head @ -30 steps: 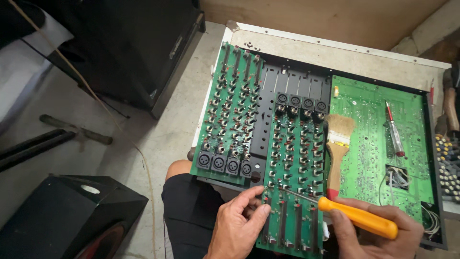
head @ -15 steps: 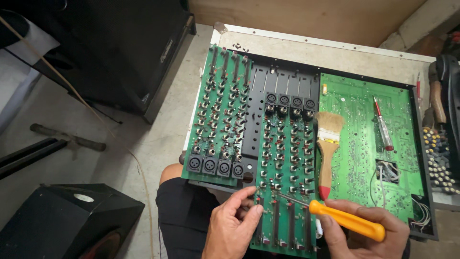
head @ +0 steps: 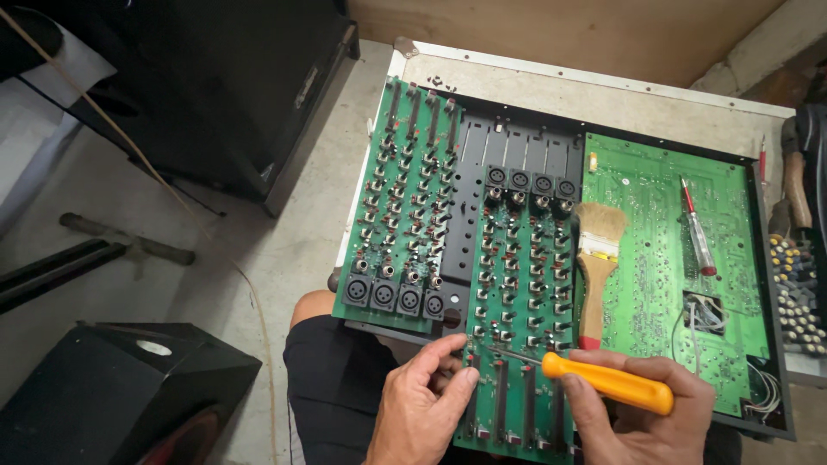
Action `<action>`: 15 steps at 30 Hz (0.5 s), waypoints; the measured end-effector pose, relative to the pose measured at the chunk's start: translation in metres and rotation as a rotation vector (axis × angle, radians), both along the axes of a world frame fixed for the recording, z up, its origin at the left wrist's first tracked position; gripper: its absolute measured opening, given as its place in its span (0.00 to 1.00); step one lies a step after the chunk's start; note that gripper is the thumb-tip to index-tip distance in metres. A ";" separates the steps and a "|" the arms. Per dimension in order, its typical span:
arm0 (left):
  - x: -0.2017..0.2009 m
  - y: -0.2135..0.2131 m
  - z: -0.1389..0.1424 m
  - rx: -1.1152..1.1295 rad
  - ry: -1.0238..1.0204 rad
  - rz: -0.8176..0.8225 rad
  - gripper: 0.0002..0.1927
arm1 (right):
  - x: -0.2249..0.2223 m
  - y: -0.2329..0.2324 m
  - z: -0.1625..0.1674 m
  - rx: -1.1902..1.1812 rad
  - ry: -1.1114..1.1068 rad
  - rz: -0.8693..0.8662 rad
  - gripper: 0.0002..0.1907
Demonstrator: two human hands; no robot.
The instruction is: The person holds a disassembled audio mixer on their lap and brushes dust off the green channel circuit boards with a wide paintbrush. They then use a screwdriver to work on the fader and connector components along the boards, steadying each board with the other hand.
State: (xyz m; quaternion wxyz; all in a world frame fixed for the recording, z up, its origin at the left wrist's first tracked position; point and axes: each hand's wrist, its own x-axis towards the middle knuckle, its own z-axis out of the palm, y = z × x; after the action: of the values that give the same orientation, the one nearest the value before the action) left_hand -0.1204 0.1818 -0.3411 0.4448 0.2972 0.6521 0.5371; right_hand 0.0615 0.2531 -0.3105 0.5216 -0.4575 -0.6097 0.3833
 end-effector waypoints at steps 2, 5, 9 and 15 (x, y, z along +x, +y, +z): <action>-0.001 0.000 0.000 0.012 -0.010 -0.002 0.22 | -0.001 0.000 -0.001 -0.001 0.012 0.006 0.31; -0.003 0.000 0.001 -0.006 -0.008 -0.010 0.22 | -0.004 -0.002 -0.006 0.019 -0.006 -0.010 0.31; -0.004 0.001 0.004 -0.006 0.000 -0.020 0.22 | 0.001 0.001 -0.009 0.216 -0.151 0.013 0.28; -0.004 0.002 0.007 -0.013 -0.027 -0.020 0.22 | 0.011 -0.002 -0.009 0.143 -0.318 -0.021 0.13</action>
State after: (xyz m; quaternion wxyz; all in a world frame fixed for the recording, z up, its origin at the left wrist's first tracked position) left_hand -0.1241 0.1841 -0.3340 0.4608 0.2939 0.6465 0.5324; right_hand 0.0727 0.2511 -0.3194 0.4536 -0.4805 -0.7055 0.2563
